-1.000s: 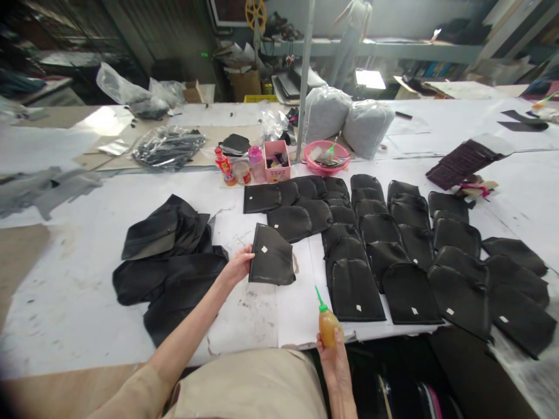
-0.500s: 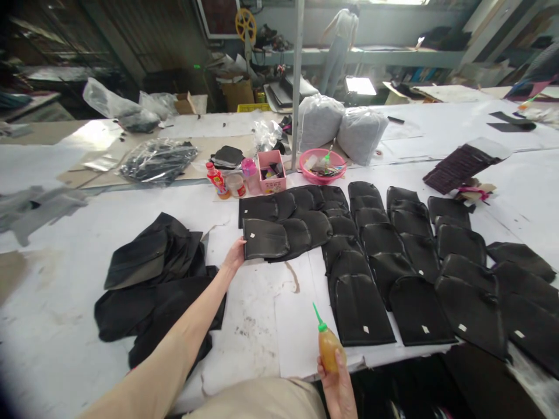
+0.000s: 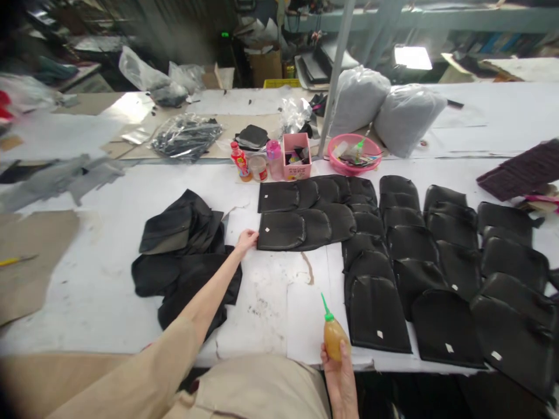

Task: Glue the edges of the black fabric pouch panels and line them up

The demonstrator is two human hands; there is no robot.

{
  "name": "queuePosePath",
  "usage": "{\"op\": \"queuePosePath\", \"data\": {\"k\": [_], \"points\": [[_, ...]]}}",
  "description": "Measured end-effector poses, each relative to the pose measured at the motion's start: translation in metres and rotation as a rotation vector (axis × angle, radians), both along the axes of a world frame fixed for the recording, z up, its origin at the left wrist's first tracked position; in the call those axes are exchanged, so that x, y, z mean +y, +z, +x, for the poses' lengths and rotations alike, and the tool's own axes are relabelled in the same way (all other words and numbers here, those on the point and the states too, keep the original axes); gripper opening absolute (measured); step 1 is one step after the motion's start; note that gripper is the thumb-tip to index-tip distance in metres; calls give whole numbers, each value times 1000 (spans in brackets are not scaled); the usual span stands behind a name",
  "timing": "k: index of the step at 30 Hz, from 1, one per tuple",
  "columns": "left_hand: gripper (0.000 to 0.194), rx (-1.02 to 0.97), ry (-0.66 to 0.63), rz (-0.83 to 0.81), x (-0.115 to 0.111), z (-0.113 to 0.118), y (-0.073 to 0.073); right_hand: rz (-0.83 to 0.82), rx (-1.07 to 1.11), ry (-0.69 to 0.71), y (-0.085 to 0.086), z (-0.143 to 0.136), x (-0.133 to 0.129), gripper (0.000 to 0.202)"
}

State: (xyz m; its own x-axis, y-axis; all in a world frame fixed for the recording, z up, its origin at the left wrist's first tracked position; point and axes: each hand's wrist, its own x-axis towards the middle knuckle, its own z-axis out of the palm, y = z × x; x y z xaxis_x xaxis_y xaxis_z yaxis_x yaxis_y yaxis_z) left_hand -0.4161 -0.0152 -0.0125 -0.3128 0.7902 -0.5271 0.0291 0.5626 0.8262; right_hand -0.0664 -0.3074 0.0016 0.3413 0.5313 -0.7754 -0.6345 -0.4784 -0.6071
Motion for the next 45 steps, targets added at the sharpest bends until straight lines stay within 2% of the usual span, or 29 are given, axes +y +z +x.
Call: {"op": "queuePosePath", "data": {"k": [2, 4, 6, 7, 10, 12, 14, 16, 19, 23, 25, 27, 29, 32, 34, 36, 37, 40, 42, 43, 45], "points": [[7, 220, -68, 25, -24, -13, 6, 12, 36, 27, 0, 1, 1, 52], [4, 577, -271, 62, -55, -31, 15, 22, 80, 52, -1, 2, 2, 52], [14, 922, -510, 102, -86, -50, 24, 30, 117, 72, -3, 3, 2, 52], [21, 1025, -606, 124, -99, -59, 28, 31, 129, 82, -4, 3, 3, 52], [41, 1103, -861, 148, -120, -75, 36, 34, 130, 105, -6, 2, 7, 51], [28, 1083, -969, 119, -123, -77, 41, 45, 118, 127, -8, 1, 10, 50], [10, 1075, -1015, 105, -121, -77, 47, 58, 114, 155, -8, -1, 12, 49], [12, 1072, -1023, 136, -121, -74, 60, 64, 117, 175, -6, -2, 14, 48], [15, 1063, -982, 251, -123, -65, 90, 71, 117, 155, 0, -5, 15, 45], [21, 1000, -800, 544, -140, -35, 133, 71, 120, 114, 7, -2, 16, 44], [23, 974, -778, 695, -156, -16, 144, 86, 103, 104, 6, 4, 16, 45], [24, 972, -837, 805, -177, 2, 145, 113, 86, 91, 5, 12, 16, 45], [22, 977, -855, 847, -199, 12, 138, 136, 88, 78, 6, 19, 16, 46], [16, 961, -788, 788, -226, 14, 123, 148, 99, 40, 12, 25, 18, 47], [19, 899, -829, 733, -237, 12, 117, 138, 99, 8, 18, 25, 20, 48], [24, 827, -867, 690, -238, 11, 115, 129, 101, -4, 23, 23, 23, 50], [25, 806, -837, 668, -235, 11, 116, 128, 104, -2, 24, 21, 25, 50], [26, 817, -582, 632, -219, 14, 125, 145, 107, 17, 27, 17, 27, 50], [24, 857, -469, 673, -210, 17, 131, 158, 98, 29, 28, 16, 27, 50], [23, 874, -469, 701, -209, 19, 132, 165, 90, 34, 28, 16, 27, 50], [23, 893, -562, 719, -217, 24, 128, 182, 74, 37, 29, 17, 26, 49]]}}
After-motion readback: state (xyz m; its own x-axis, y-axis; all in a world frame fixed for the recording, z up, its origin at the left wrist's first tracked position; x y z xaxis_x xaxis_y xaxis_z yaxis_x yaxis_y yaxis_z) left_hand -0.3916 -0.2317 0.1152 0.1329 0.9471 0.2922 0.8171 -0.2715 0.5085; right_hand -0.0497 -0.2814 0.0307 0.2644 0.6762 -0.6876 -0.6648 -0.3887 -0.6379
